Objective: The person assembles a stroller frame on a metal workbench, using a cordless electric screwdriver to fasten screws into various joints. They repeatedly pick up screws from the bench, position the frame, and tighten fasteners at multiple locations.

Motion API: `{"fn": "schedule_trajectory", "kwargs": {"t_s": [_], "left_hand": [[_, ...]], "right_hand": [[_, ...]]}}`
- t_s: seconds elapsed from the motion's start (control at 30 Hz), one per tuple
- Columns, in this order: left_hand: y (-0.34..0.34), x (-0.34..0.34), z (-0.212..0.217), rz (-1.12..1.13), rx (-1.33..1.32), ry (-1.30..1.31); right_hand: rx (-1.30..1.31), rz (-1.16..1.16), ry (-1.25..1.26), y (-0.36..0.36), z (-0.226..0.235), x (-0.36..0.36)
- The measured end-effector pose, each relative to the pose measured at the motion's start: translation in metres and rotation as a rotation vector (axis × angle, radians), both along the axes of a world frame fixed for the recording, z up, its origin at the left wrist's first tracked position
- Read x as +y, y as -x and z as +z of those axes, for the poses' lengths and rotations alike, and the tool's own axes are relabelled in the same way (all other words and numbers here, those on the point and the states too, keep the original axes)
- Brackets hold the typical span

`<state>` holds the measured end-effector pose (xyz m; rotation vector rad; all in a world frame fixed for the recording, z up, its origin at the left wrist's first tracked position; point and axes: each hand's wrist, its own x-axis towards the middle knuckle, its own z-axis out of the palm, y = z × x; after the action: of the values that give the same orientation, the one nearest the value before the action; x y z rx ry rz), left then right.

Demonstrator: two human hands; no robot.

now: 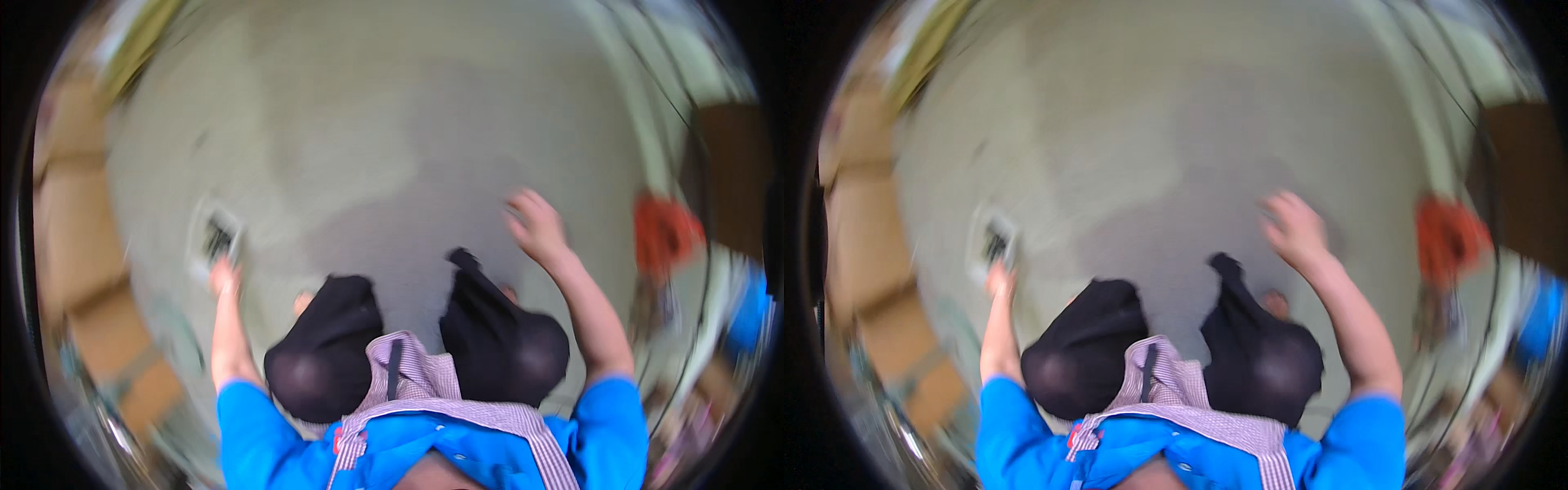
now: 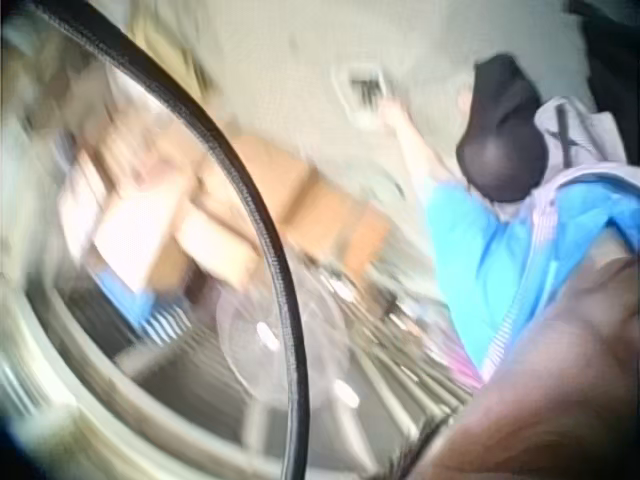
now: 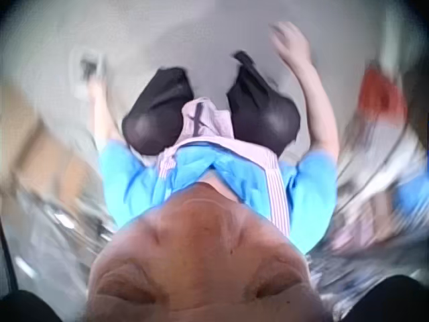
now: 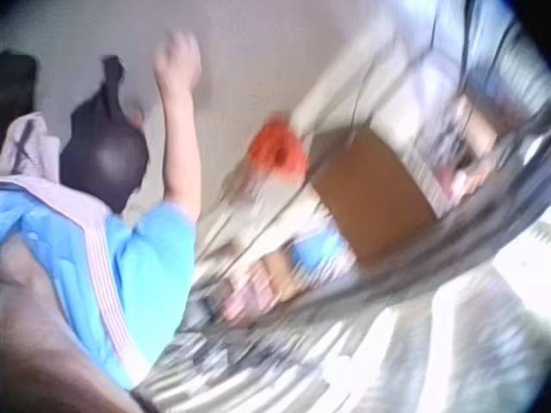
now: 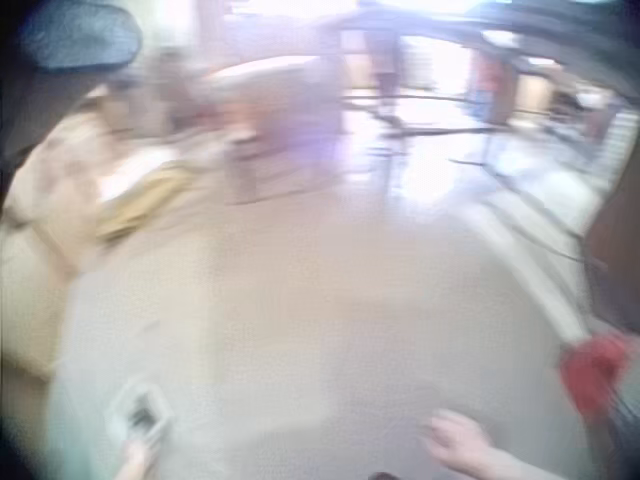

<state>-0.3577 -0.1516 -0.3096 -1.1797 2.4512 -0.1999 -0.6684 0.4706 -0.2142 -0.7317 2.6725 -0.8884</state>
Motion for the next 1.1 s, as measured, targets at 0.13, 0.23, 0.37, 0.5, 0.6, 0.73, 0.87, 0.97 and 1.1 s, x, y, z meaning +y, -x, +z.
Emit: {"fn": "schedule_trajectory", "kwargs": {"t_s": [0.13, 0.23, 0.37, 0.5, 0.6, 0.73, 0.87, 0.97, 1.1], "left_hand": [[0.037, 0.004, -0.058, -0.308, 0.173, -0.05], [0.099, 0.078, -0.04, -0.83, 0.166, -0.044], [0.198, 0.183, -0.037, -1.313, 0.199, -0.14], [0.287, 0.29, 0.002, -1.688, 0.177, -0.271], [0.345, 0.404, 0.042, -1.82, 0.16, -0.274], [0.371, 0.478, 0.065, -1.767, 0.414, -0.448], [0.399, 0.459, 0.104, -1.724, 0.436, -0.616], [0.416, 0.404, 0.159, -1.534, 0.438, -0.694], [0.43, 0.359, 0.236, -1.499, 0.594, -0.72]], "right_hand": [[-0.034, -0.055, 0.156, -0.006, -0.043, -0.031], [-0.119, 0.05, 0.007, -0.027, -0.08, -0.058], [-0.17, -0.28, 0.14, -0.038, -0.138, -0.101], [-0.854, -0.63, 0.331, 0.008, -0.077, -0.073], [-0.716, -0.879, 0.63, 0.027, -0.176, -0.002], [-0.589, -1.328, 0.86, 0.034, -0.165, 0.113], [-0.672, -1.46, 0.709, 0.051, -0.138, 0.206], [-0.607, -1.189, 0.338, 0.019, 0.019, 0.134], [0.054, -0.431, 0.338, -0.059, 0.216, 0.017]]}}
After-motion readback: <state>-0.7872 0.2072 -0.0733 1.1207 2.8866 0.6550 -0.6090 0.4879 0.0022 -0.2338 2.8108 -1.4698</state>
